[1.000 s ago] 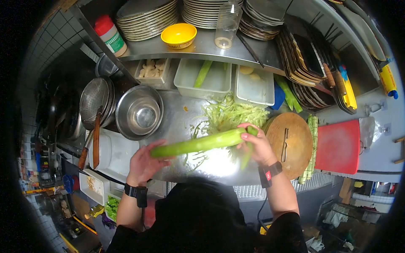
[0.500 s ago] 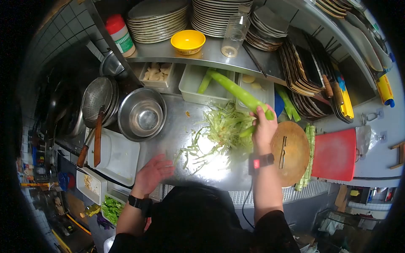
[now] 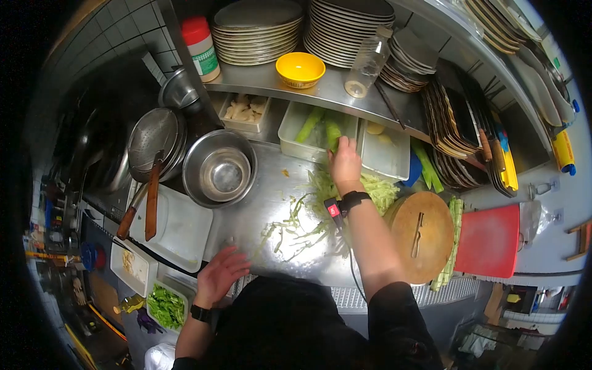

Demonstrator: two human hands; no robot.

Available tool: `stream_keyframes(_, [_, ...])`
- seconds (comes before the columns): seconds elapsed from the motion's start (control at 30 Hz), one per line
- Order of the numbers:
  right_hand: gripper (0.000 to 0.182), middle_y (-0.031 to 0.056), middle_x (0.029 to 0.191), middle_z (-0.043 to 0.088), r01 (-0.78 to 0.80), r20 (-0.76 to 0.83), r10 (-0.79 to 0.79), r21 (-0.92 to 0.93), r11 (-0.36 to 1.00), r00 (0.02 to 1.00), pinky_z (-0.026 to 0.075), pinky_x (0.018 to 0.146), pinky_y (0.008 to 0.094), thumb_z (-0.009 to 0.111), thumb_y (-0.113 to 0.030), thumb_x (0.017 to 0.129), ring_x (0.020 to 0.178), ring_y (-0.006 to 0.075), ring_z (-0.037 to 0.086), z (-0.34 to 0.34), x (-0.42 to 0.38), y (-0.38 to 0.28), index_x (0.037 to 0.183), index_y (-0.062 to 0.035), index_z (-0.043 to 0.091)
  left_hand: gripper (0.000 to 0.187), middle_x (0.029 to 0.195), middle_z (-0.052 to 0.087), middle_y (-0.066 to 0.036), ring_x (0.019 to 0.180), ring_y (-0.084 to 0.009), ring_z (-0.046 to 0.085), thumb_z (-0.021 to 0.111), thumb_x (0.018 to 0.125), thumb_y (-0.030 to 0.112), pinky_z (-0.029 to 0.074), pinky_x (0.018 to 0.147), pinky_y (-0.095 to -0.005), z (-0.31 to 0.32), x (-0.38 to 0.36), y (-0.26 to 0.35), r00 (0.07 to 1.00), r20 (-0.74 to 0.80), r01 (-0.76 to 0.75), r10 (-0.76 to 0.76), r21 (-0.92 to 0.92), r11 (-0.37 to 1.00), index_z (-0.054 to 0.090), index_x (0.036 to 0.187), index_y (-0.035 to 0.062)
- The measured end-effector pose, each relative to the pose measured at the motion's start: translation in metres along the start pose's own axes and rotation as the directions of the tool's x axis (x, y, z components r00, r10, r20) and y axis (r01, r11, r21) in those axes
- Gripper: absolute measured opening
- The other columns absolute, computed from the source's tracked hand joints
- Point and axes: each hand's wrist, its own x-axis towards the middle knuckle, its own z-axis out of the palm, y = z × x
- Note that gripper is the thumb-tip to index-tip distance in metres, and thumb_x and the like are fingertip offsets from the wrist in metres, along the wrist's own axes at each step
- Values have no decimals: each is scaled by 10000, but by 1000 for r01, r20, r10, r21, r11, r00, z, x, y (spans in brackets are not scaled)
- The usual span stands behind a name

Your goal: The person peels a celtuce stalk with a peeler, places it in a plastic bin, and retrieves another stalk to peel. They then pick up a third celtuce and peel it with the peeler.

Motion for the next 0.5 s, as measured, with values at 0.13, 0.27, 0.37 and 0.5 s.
stream_keyframes(0.13, [471, 220, 1040, 684, 6, 104, 3, -80, 997, 995, 566, 770, 530, 852, -198, 820, 930, 456, 679, 8, 18, 6, 1195, -56, 605, 594, 1387, 611, -271, 1278, -458, 602, 577, 1020, 307, 463, 1116, -583, -10, -12, 0, 998, -46, -43, 42, -12, 999, 443, 1514, 6])
stream_keyframes(0.27, [451, 182, 1035, 711, -21, 5, 21, -69, 997, 1000, 574, 726, 501, 820, -166, 852, 865, 390, 710, 18, 29, 18, 1227, -40, 604, 612, 1372, 619, -278, 1262, -457, 613, 587, 1012, 336, 473, 1105, -580, -16, -19, 3, 997, -59, -59, 57, -27, 998, 450, 1508, 4])
stream_keyframes(0.37, [399, 124, 1016, 726, -661, 412, 536, 272, 699, 737, 575, 706, 452, 768, -151, 887, 851, 292, 716, -10, 47, -2, 1233, -18, 620, 615, 1372, 617, -281, 1263, -454, 614, 590, 1013, 346, 473, 1105, -578, -23, -20, 5, 998, -32, -57, 56, -13, 998, 453, 1508, 8])
stream_keyframes(0.5, [511, 175, 1172, 689, -761, 730, 239, 645, 71, 641, 586, 676, 407, 754, -307, 897, 848, 274, 716, 41, 78, 70, 1350, -152, 577, 633, 1372, 617, -282, 1262, -451, 615, 595, 1012, 370, 472, 1106, -578, -24, -26, 12, 999, -30, -35, 37, 60, 998, 450, 1513, 12])
